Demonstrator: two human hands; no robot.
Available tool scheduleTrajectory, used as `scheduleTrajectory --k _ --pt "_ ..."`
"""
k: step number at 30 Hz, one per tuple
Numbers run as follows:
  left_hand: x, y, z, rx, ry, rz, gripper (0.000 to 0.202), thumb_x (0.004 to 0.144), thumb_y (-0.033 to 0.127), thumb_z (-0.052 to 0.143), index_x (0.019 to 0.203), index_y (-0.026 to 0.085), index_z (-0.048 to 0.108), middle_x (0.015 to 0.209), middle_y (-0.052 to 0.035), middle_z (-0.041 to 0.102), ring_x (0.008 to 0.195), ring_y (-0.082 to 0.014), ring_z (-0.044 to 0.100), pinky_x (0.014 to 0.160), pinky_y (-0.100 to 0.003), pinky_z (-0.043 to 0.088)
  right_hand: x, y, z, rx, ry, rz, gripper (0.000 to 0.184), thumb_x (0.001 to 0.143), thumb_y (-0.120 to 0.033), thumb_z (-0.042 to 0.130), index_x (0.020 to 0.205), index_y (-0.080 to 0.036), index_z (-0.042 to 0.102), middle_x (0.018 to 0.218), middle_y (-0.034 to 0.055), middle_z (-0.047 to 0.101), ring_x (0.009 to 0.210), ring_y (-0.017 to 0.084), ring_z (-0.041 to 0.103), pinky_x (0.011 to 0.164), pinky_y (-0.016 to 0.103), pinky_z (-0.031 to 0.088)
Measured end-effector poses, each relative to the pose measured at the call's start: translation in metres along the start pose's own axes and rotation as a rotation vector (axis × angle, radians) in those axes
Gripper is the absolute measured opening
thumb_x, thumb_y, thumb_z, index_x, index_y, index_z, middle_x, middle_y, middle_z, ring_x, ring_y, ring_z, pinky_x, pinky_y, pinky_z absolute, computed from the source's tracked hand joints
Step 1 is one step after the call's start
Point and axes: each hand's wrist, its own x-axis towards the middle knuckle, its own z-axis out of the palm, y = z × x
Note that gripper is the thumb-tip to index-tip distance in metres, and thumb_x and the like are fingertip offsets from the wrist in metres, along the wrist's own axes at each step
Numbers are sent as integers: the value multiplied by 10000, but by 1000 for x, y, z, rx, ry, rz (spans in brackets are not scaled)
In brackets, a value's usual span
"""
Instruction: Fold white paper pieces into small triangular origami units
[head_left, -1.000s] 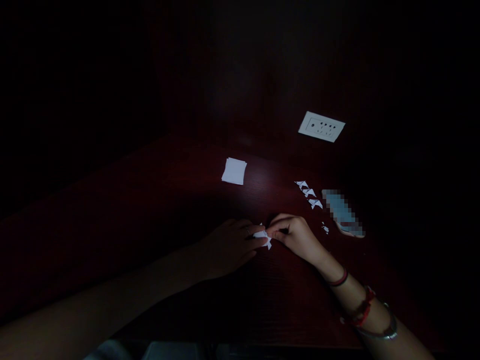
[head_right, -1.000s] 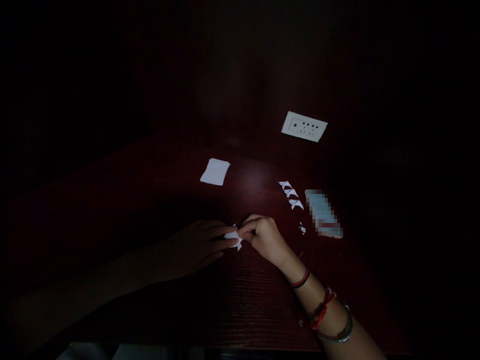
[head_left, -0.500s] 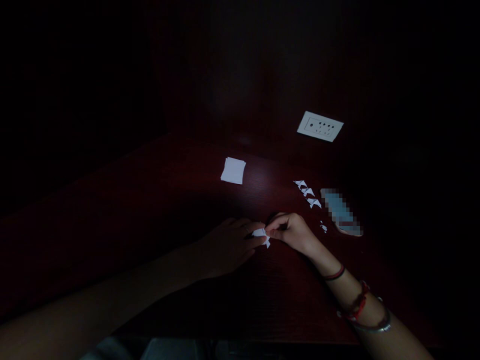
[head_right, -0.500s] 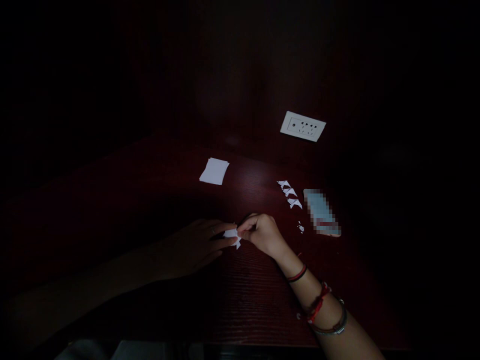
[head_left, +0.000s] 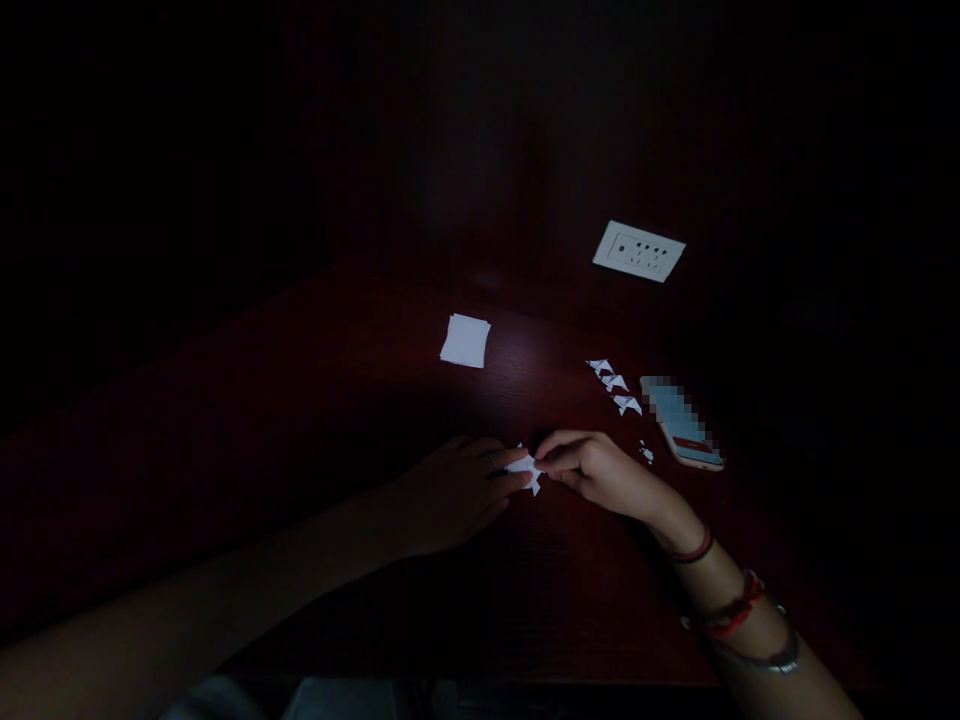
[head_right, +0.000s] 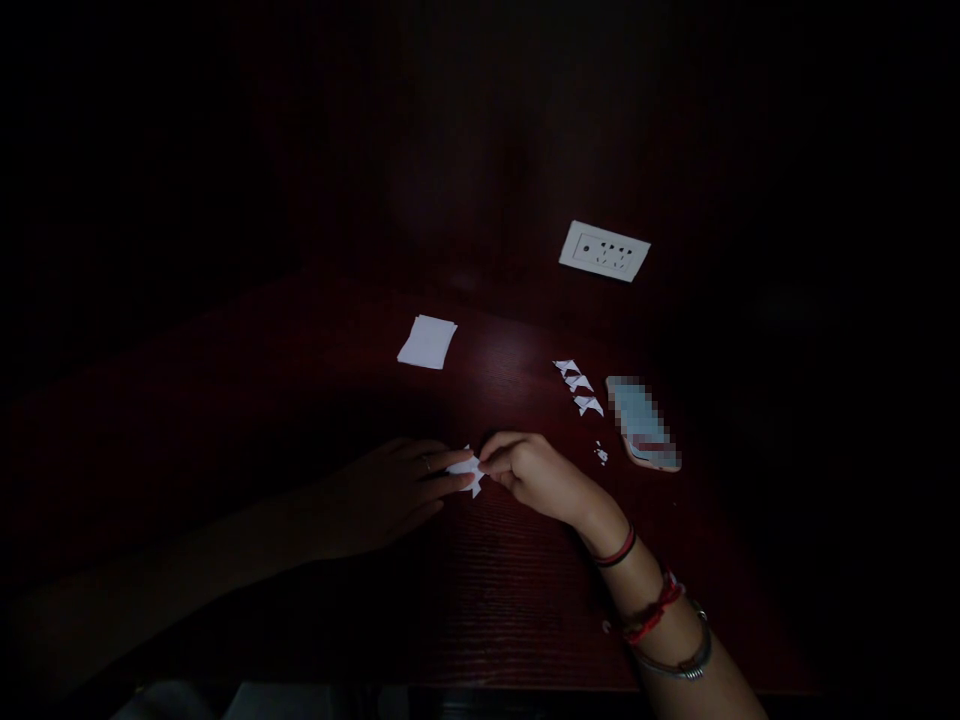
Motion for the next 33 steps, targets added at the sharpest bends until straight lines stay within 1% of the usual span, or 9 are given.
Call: scheduleTrajectory --k 7,14,20,24,33 --pt "1 -1 2 1 8 5 337 845 259 360 1181 265 388 1250 -4 382 1062 -211 365 842 -352 284 0 -1 1 -69 -32 -10 245 758 -52 454 893 -157 630 925 52 573 834 118 542 745 236 441" --pt "2 -2 -2 -26 -5 24 337 829 256 380 1165 261 409 1229 -7 396 1053 -212 368 851 -355 294 -1 -2 0 -86 -34 12 288 766 -69 453 997 -176 588 966 48 556 866 126 532 787 248 435" --pt "3 -2 -2 -38 -5 19 334 820 245 394 1153 260 421 1206 -11 417 1054 -211 375 871 -367 292 0 -4 2 -137 -35 12 279 778 -85 445 1007 -165 581 944 60 537 843 129 525 765 251 434" --pt "4 -1 -1 -44 -3 11 333 816 243 398 1148 257 425 1210 -13 410 1055 -213 374 870 -370 299 1 -6 4 -169 -38 30 268 782 -94 442 1003 -159 580 889 58 536 797 127 523 728 248 436" --pt "4 -2 -2 -57 -6 7 321 817 247 399 1135 256 437 1213 -18 406 1059 -214 373 869 -376 303 -1 -6 1 -170 -73 39 281 779 -87 442 1011 -173 577 867 47 533 770 120 515 708 238 425"
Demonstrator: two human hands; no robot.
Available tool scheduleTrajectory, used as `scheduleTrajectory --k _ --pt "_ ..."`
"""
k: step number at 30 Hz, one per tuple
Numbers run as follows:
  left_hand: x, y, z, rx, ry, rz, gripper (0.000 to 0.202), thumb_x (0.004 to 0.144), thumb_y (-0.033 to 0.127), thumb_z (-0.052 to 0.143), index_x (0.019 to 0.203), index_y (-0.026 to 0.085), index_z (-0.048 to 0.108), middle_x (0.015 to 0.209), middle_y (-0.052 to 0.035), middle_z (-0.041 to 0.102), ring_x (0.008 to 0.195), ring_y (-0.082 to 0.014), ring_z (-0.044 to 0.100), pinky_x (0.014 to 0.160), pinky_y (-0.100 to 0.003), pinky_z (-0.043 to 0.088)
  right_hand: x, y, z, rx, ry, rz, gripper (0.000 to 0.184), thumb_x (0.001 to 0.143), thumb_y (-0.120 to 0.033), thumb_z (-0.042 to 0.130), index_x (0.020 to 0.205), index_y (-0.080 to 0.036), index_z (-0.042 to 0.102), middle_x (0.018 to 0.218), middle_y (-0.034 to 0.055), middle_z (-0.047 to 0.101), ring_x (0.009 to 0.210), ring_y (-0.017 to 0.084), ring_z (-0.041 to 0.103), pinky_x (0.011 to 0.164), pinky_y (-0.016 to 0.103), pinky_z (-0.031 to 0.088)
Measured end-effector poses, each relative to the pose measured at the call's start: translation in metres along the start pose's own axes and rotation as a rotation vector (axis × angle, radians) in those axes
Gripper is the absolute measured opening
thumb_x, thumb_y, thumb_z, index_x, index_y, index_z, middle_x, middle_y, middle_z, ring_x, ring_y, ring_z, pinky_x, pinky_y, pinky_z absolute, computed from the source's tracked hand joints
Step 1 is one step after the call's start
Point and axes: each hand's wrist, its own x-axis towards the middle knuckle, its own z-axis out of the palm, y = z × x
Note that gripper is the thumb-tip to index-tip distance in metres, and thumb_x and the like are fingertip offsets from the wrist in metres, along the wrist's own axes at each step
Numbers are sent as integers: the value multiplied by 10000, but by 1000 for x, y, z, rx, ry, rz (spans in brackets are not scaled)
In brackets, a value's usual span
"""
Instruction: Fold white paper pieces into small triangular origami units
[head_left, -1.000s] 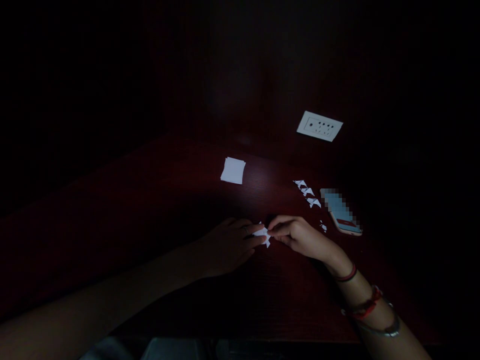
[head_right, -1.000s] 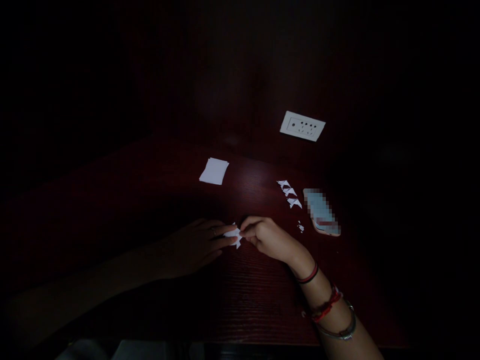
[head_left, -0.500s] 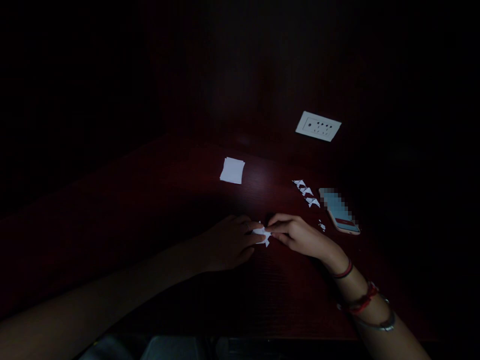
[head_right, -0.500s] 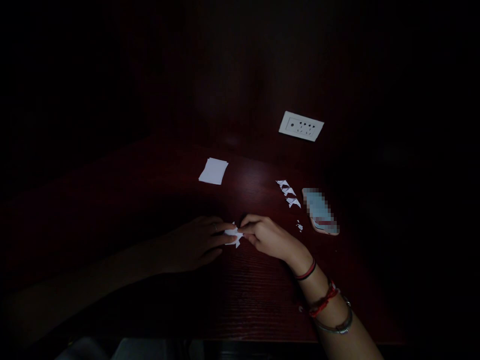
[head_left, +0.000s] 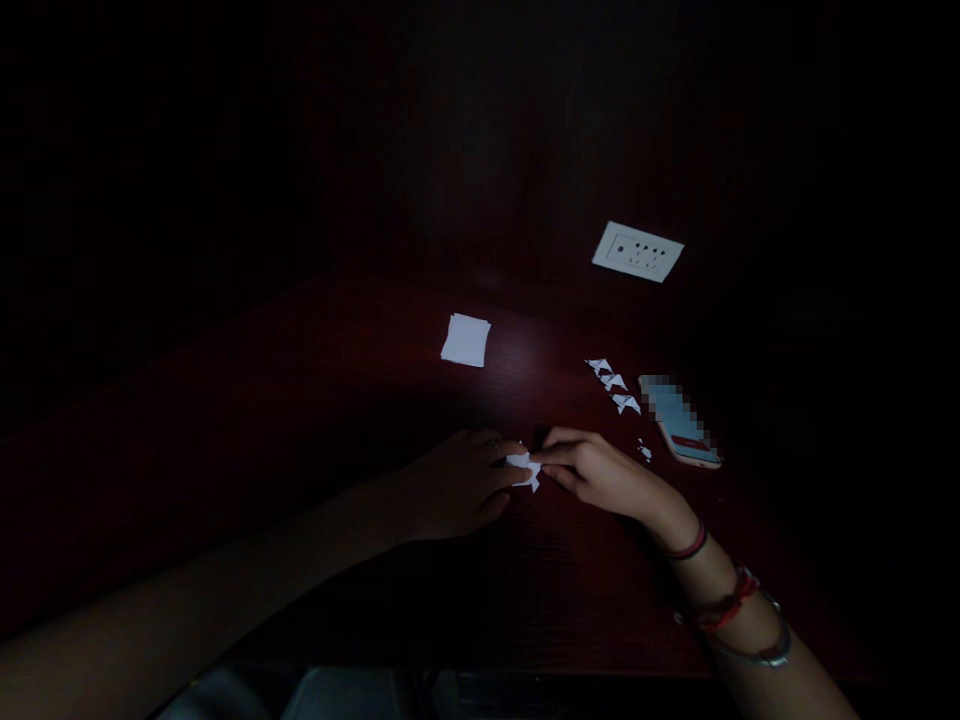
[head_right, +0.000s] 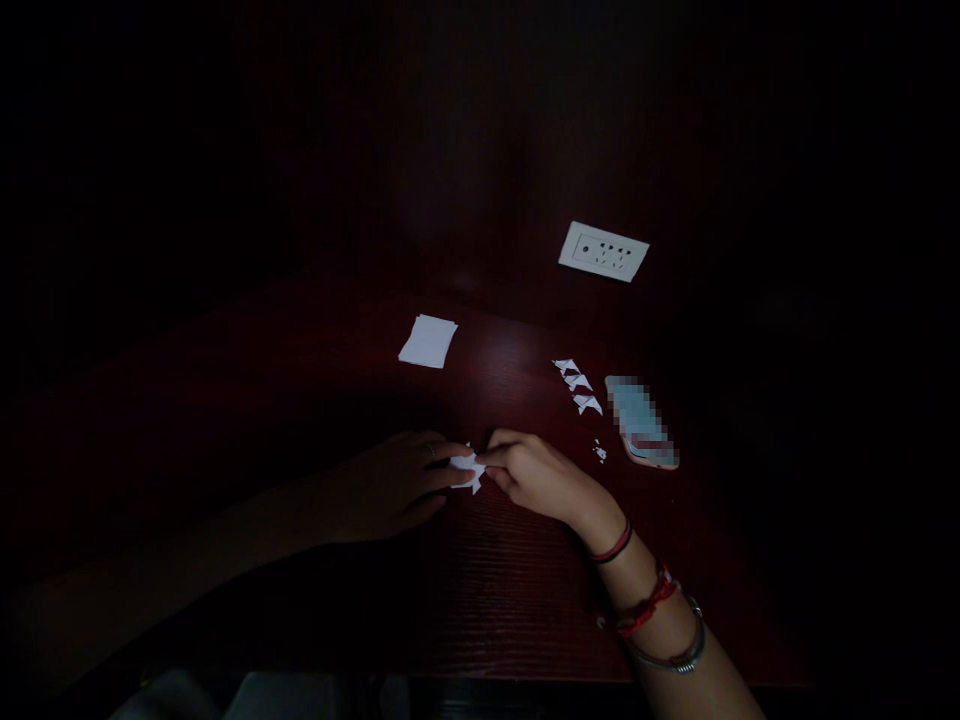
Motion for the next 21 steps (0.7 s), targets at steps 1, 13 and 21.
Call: scheduleTrajectory --k 1,13,21 --pt "0 0 0 0 -6 1 322 817 246 399 1136 257 436 1213 -19 406 1058 -214 373 870 -378 302 0 0 0 -1 2 3 282 782 -92 441 1016 -173 574 869 47 533 772 120 514 709 238 424" --pt "1 -1 1 -6 -7 -6 332 819 245 388 1149 249 426 1217 -27 403 1068 -221 365 877 -391 298 -1 -2 -3 -78 -41 12 316 756 -49 428 986 -182 600 815 39 537 715 112 513 660 220 407" --pt "0 -1 1 -11 6 0 333 816 242 400 1147 255 429 1219 -21 402 1072 -217 364 881 -379 297 -5 -2 -5 -127 -37 33 319 734 -48 435 953 -192 618 804 35 547 716 113 523 662 215 403"
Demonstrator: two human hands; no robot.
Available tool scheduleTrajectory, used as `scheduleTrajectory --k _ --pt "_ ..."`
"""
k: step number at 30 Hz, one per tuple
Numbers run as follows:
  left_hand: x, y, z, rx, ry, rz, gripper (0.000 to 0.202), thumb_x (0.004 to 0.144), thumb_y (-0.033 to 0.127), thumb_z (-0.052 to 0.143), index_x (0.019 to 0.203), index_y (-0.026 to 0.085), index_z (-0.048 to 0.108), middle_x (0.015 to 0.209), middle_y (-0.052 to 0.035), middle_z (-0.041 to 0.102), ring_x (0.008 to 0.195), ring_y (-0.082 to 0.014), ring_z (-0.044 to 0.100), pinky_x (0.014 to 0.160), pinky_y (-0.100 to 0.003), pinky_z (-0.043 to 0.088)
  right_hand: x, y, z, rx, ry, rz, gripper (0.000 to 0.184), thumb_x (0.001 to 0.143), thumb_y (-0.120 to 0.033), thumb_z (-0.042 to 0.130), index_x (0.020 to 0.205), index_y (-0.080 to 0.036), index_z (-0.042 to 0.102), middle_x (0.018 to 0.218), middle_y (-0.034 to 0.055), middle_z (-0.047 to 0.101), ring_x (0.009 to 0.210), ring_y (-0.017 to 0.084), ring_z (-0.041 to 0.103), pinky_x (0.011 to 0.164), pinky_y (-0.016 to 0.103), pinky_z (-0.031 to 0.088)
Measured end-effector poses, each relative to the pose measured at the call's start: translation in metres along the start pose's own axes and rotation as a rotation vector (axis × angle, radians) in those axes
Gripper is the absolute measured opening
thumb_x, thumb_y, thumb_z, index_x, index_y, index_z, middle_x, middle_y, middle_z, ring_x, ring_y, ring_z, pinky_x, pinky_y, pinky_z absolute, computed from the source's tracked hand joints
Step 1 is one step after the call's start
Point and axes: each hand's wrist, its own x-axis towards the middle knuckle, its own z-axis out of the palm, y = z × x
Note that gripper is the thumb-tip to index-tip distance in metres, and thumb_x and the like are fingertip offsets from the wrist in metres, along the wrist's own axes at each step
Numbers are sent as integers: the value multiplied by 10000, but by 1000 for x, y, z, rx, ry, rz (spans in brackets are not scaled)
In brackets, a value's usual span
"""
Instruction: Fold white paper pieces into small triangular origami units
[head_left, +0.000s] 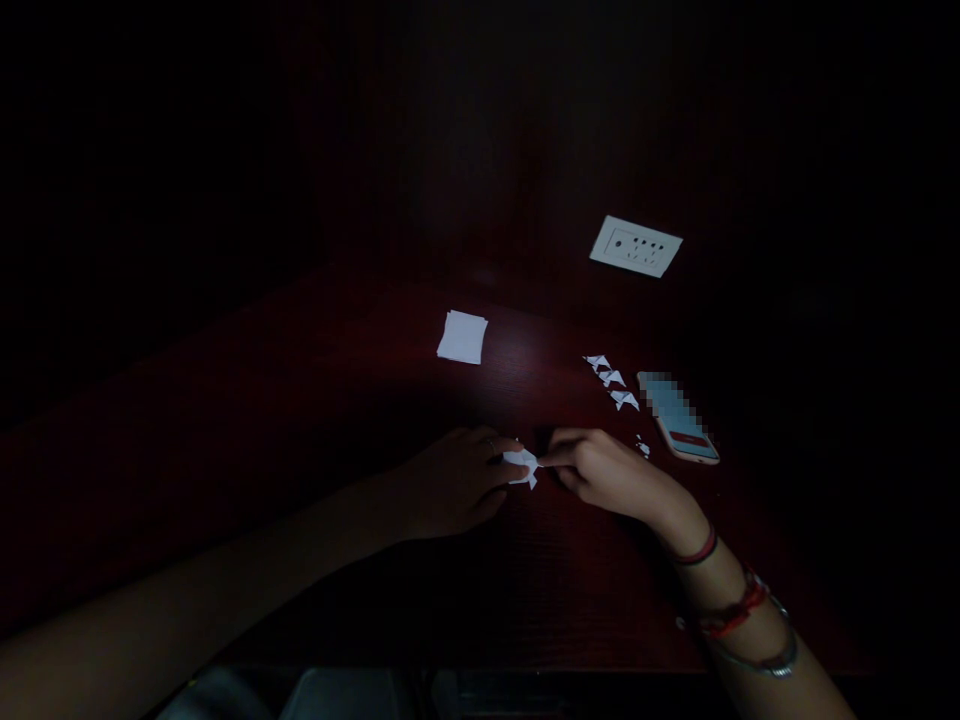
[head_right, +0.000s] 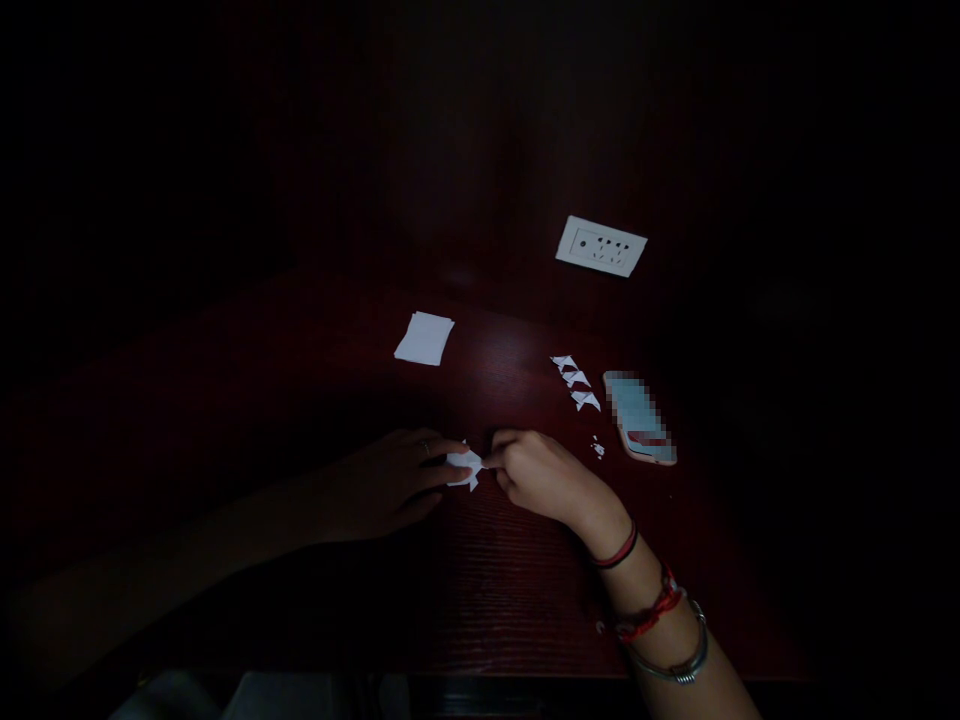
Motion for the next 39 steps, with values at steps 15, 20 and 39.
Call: scheduleTrajectory --k 15,20,39 --pt "1 0 3 -6 20 6 320 824 237 380 1137 258 442 1224 -16 404 1082 -210 363 886 -378 292 2 -4 2 -146 -1 -53 244 787 -116 432 951 -180 600 807 42 554 767 133 525 737 274 388" --pt "1 -1 2 -8 17 6 324 821 238 388 1141 255 440 1218 -20 412 1078 -208 372 883 -377 298 3 -4 4 -121 10 -48 264 781 -106 432 970 -192 594 825 36 555 762 126 527 706 248 397" --pt "1 -19 -5 -91 -40 119 301 834 199 392 1116 277 465 1220 14 421 1066 -166 390 906 -328 285 0 1 6 -85 23 -36 313 769 -86 431 1014 -212 580 824 26 554 742 120 522 713 240 401"
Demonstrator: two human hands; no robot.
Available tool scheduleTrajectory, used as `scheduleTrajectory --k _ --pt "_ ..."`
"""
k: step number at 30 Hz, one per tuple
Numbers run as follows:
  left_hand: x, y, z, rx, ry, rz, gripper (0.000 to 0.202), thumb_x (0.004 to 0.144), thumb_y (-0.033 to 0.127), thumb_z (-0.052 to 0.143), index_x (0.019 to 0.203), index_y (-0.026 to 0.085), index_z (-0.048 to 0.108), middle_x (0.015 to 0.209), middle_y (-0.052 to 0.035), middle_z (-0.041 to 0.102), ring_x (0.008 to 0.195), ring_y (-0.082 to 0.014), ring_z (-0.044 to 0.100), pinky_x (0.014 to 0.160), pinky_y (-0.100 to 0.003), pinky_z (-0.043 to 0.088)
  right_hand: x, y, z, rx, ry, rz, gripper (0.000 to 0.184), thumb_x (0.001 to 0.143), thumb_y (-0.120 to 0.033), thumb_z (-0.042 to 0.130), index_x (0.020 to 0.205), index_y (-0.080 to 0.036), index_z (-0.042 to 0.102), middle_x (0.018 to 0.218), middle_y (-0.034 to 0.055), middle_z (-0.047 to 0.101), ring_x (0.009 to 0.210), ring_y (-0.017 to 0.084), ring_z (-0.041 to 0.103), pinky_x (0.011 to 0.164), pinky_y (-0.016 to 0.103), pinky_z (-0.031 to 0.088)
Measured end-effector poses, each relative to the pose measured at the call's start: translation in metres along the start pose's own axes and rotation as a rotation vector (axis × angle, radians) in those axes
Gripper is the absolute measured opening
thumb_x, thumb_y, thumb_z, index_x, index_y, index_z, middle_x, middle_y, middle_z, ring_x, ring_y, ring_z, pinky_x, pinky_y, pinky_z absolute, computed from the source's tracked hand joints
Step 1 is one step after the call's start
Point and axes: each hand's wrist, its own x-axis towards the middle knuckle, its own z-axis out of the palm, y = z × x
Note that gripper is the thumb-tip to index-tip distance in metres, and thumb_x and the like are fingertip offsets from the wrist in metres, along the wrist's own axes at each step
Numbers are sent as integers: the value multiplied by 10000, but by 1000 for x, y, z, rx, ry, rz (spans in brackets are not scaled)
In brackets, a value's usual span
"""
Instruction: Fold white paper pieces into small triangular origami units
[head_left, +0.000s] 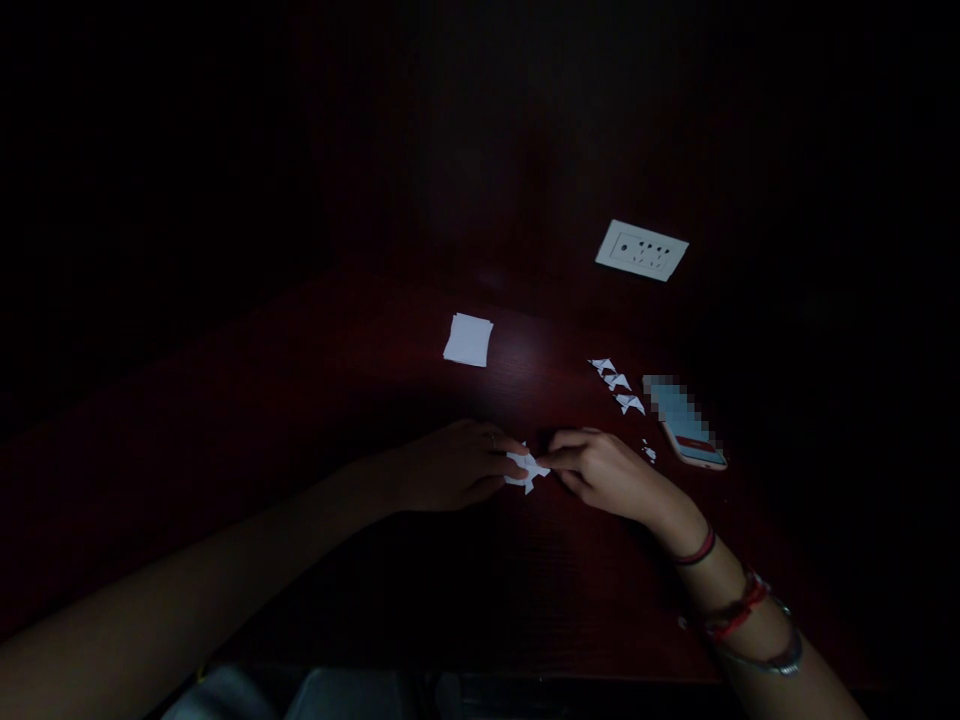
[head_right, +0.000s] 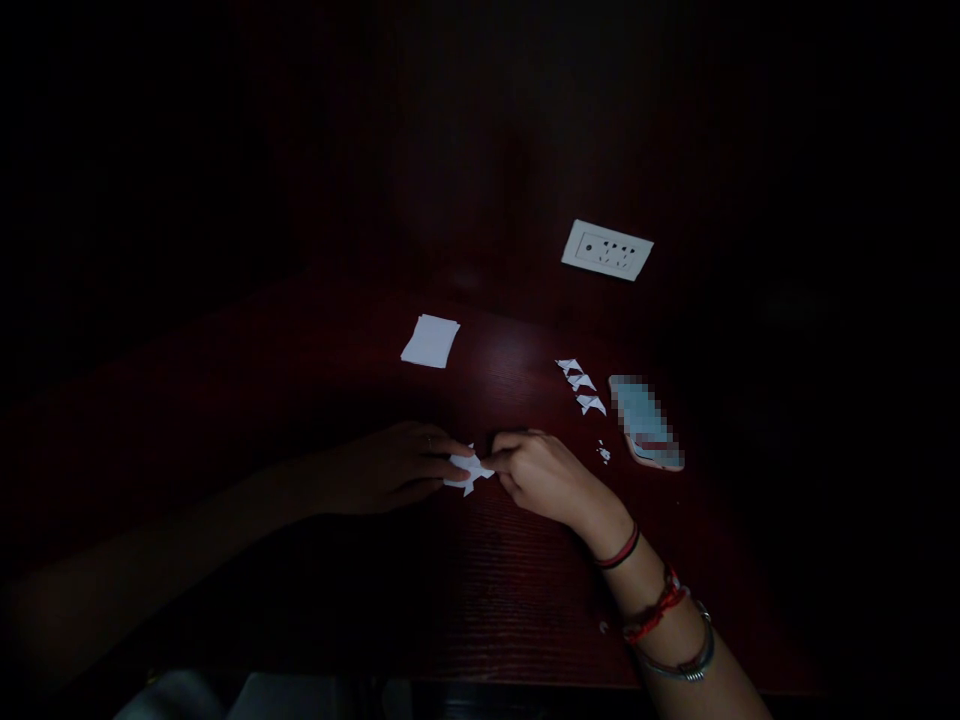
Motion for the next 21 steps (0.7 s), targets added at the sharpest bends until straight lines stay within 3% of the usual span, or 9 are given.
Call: scheduleTrajectory --k 6,10,13,17,21 --pt "3 -4 2 24 41 28 260 820 178 424 1058 250 499 1170 -8 446 1041 -159 409 884 -306 305 0 -4 -1 52 -35 -23 327 764 -64 425 1021 -201 574 895 31 544 779 119 518 714 231 405" --pt "5 13 2 194 71 -84 163 825 212 417 877 179 568 973 -56 516 839 -170 485 733 -306 364 -1 -4 -3 136 -51 -31 360 754 -24 416 1027 -203 568 881 28 543 764 109 520 689 216 413" --pt "6 29 3 247 51 -95 189 841 193 375 900 164 552 890 -47 541 786 -164 487 694 -301 361 -1 0 -4 205 -27 -49 344 742 -3 425 965 -196 602 903 31 538 794 107 518 713 216 418" --pt "5 28 9 240 61 -153 222 850 192 362 1024 200 500 1025 -24 540 924 -187 459 770 -318 329 0 7 -6 261 29 -75 309 732 -2 450 892 -193 634 1020 40 511 923 122 494 830 256 391" --pt "0 16 14 243 91 -174 304 864 218 340 1163 229 394 1224 -9 424 1092 -210 356 858 -345 283 0 10 -8 304 -5 -84 354 749 5 416 963 -201 608 1047 38 526 942 119 498 844 267 398"
